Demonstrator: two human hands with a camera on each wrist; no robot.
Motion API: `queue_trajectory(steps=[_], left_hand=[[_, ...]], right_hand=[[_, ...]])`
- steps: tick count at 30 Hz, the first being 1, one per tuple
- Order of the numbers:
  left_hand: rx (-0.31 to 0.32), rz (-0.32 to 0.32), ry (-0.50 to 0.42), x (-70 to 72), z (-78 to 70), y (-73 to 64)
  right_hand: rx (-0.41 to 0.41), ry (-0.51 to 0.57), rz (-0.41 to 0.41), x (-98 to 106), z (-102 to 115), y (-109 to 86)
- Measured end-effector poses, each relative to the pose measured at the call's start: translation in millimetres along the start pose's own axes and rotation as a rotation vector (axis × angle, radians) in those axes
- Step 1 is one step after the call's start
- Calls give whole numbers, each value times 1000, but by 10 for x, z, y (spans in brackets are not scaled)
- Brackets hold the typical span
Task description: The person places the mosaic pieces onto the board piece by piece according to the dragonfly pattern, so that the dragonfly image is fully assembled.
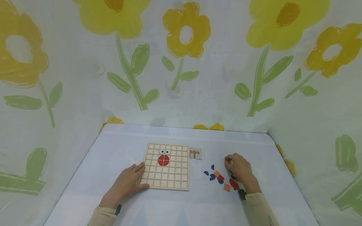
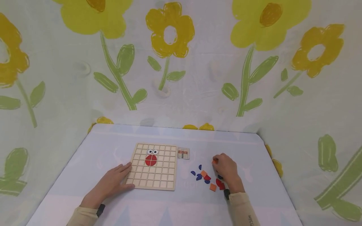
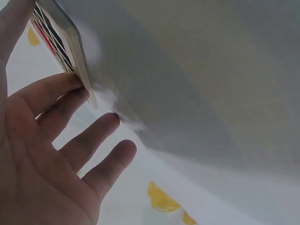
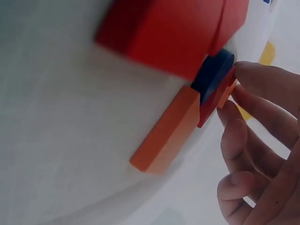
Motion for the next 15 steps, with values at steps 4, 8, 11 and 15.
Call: queue_trajectory(steps=[4,8,11,15], left_hand=[[5,1,2,-19,14,2],[0,3,2,-21,16,7],[-12,-8,2,-6,8,16],[-18,-15,3,14,-5,20]], right_hand=[[-35,7,20,-8,-36,4],[-31,18,25,-15,-37,6],[-16,14,11,-4,-19,12],[-1,9,-8,8,34,13]])
Point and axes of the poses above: each hand's wrist, its own y-axis towards the middle knuckle, its own x-axis out of the back of the hand, z = x × y, the point moved 10 cm from there along y, towards the middle knuckle, and after that the axes turned 8 degrees about -z, right-handed, at the moved point
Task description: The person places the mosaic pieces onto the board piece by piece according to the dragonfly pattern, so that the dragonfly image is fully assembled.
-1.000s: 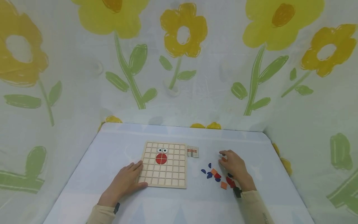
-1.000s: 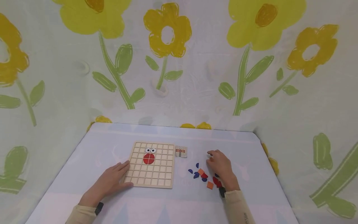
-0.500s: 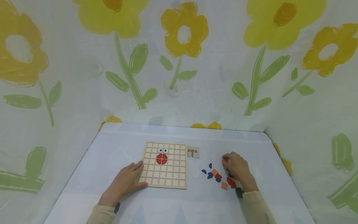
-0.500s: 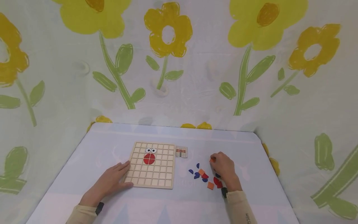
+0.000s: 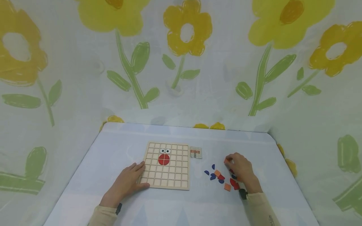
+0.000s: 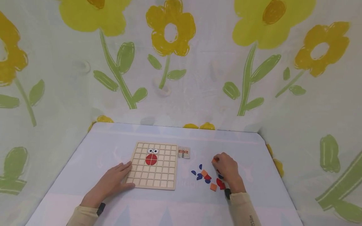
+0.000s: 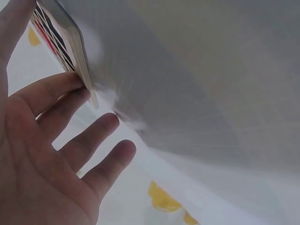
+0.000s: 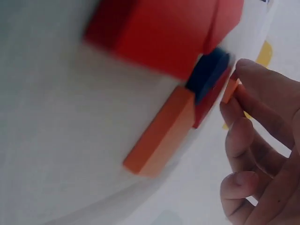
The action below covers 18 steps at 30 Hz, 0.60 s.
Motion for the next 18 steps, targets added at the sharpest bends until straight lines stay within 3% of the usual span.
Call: queue_trajectory(steps=[8,18], left_hand=[[10,12,0,12,-11,-6],[5,19,4,2,-9,-3]], right_hand=[[101,-10,-74,66,351,66],[298,143,-159,32,966,-1]])
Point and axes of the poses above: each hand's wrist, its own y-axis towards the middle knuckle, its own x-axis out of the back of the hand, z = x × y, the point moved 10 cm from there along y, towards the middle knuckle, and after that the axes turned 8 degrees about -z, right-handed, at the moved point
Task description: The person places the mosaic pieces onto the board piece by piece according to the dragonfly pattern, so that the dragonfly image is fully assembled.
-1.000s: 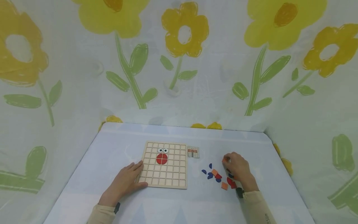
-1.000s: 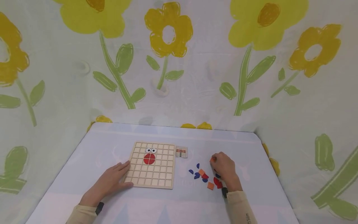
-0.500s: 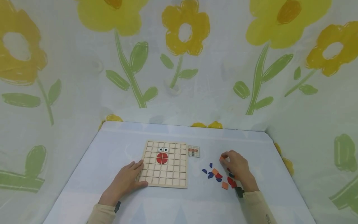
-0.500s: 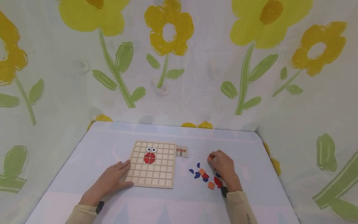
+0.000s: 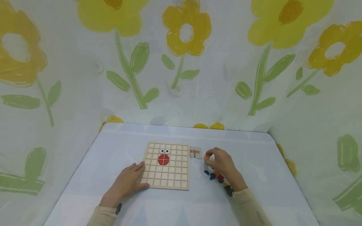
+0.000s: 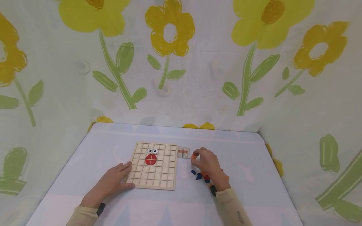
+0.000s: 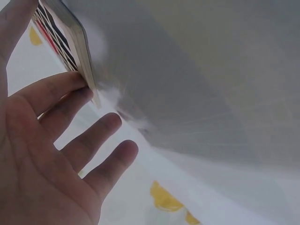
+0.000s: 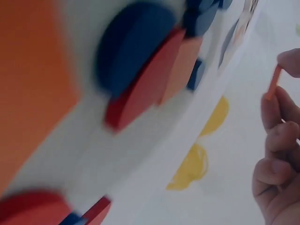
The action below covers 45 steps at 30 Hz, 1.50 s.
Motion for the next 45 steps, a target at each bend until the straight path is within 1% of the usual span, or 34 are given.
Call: queue_trajectory(steps=[3,5,10,16,21,24,28,30,35,45], left_hand=[[-5,-3,-1,12,-18,-2],[-10,-4,-1,20,-28,-3],[-20,-13,2,34,-34,-1],[-19,-10,8,18,-24,-1],[-13,-4,-3,23,-27,-9],[-27,-9,2,37,-45,-15],[-45,-12,14,50,-67,-19],[-42,-11,13,57,-72,-20],[-34,-11,-5,66,-78,-18],[-38,-6,17,61,-73,-16]], right_hand=[[80,36,-23,-13,152,21],[117,41,-19,-46,220,37],[155,-3,10,-157,384,90],[231,-66,14,-291,692,165],[302,-42,25,-425,971,239],[323,-27,48,-521,1097,301],[331,-27,111,-670,1211,388],[326,-28,153,-752,1248,423],[279,-48,245,-937,1268,469],[202,-114,321,-1134,1228,492]])
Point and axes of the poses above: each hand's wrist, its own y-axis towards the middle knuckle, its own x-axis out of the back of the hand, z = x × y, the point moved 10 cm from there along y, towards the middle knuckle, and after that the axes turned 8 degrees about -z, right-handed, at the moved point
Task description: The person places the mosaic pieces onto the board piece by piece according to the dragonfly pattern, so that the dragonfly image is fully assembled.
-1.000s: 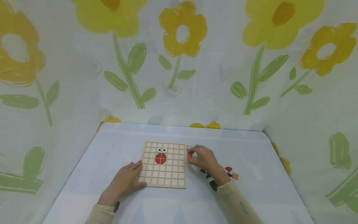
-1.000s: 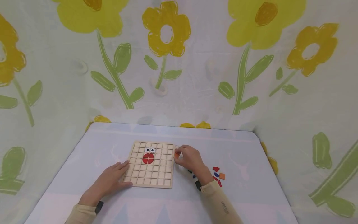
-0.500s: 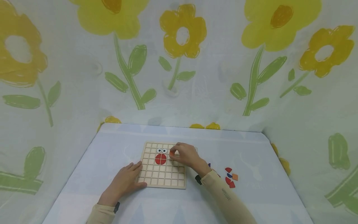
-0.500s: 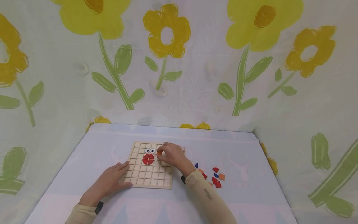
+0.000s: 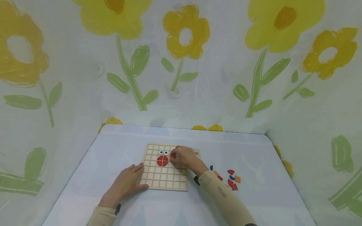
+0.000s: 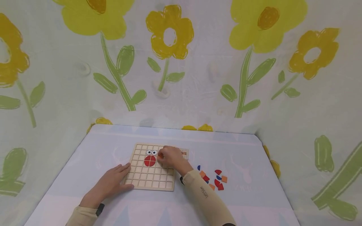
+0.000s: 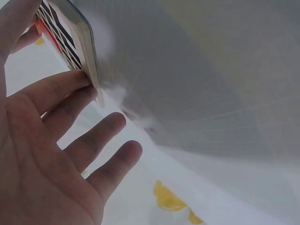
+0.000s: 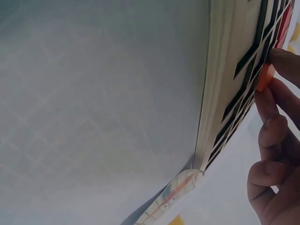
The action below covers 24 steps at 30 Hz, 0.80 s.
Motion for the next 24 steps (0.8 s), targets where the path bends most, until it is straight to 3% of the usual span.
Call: queue_trajectory(steps=[9,24], left_hand=[[4,0,-5,-2,-4,3],[7,-7,8,-22,11,6]], right_hand=[[-60,-9,41,-66,-11,13],[-29,-15,13,-51,8,-26]])
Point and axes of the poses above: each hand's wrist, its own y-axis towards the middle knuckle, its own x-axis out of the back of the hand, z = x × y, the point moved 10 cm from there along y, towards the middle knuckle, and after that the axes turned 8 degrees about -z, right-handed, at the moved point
